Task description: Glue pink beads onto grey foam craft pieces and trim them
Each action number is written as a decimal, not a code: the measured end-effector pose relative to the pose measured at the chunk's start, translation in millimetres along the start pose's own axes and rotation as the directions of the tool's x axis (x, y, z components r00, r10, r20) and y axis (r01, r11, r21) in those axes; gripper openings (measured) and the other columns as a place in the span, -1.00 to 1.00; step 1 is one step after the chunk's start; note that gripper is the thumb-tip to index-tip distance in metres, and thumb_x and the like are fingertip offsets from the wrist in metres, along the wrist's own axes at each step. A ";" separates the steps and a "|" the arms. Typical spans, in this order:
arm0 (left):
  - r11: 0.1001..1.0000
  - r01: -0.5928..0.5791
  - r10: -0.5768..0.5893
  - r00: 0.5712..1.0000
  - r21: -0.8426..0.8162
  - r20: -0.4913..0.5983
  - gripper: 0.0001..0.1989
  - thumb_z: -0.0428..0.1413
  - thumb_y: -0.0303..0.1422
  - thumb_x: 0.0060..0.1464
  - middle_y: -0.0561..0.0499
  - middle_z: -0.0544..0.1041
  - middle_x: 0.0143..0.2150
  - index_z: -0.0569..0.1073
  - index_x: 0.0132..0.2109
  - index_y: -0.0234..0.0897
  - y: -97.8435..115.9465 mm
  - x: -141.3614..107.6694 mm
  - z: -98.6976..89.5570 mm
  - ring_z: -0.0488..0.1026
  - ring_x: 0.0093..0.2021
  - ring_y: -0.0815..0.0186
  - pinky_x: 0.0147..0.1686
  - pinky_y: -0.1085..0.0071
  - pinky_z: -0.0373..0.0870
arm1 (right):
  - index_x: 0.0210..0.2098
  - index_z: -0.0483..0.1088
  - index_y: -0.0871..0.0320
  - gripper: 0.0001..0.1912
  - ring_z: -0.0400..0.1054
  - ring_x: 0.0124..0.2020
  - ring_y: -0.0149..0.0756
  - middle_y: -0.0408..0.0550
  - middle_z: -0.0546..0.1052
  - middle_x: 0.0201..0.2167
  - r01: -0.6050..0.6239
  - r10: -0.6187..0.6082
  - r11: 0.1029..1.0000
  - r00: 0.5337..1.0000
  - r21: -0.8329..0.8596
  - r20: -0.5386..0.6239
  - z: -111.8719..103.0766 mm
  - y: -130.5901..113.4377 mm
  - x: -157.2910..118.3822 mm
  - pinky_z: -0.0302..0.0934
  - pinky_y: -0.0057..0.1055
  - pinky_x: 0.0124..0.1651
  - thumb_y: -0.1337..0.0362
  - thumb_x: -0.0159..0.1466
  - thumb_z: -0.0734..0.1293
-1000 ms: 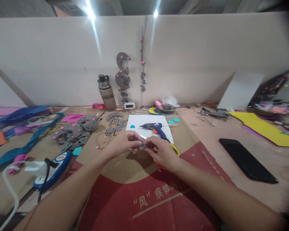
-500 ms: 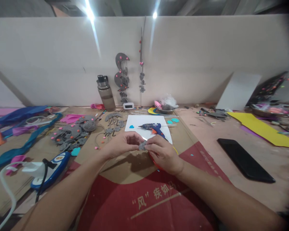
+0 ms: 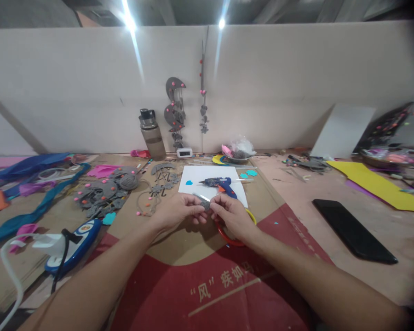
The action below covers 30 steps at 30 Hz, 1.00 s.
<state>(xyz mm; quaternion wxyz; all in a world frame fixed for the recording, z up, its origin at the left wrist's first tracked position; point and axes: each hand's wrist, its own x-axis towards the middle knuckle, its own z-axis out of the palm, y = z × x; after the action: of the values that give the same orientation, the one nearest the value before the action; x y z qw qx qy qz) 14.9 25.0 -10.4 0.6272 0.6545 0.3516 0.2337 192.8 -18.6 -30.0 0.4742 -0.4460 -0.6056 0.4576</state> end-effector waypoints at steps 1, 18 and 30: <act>1.000 0.010 -0.009 1.000 -0.027 0.019 -0.76 0.16 -0.26 -0.03 -0.15 0.56 -0.37 0.44 -0.37 -0.42 -0.6 0.7 -0.3 0.49 -0.42 0.33 -0.42 0.44 0.36 | -0.42 0.27 0.15 -0.79 0.23 -0.54 -0.46 -0.22 0.36 -0.56 -0.034 0.034 0.999 0.999 0.032 -0.003 0.0 -0.6 0.6 0.12 -0.48 -0.44 0.12 0.18 0.25; 0.983 0.054 -0.030 0.990 -0.178 0.136 -0.69 0.13 -0.20 0.02 -0.20 0.55 -0.28 0.43 -0.31 -0.44 -5.1 1.3 -6.0 0.51 -0.35 0.29 -0.38 0.43 0.37 | -0.47 0.28 0.17 -0.70 0.22 -0.63 -0.51 -0.20 0.44 -0.57 -0.195 0.197 0.954 0.980 0.228 0.013 1.4 -0.4 2.6 0.06 -0.51 -0.54 0.05 0.05 0.34; 0.992 0.031 -0.014 0.991 -0.123 0.136 -0.70 0.10 -0.20 0.04 -0.20 0.54 -0.27 0.43 -0.30 -0.43 -4.6 1.3 -7.9 0.51 -0.35 0.30 -0.36 0.42 0.37 | -0.46 0.27 0.17 -0.70 0.21 -0.62 -0.52 -0.19 0.43 -0.55 -0.190 0.191 0.956 0.981 0.223 0.018 2.1 0.9 3.4 0.07 -0.52 -0.54 0.06 0.07 0.34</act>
<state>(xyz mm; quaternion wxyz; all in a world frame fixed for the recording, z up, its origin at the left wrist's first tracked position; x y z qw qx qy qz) 9.2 31.0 -14.3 0.6918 0.6243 0.3006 0.2034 190.4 -15.4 -30.6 0.4763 -0.4470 -0.5037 0.5654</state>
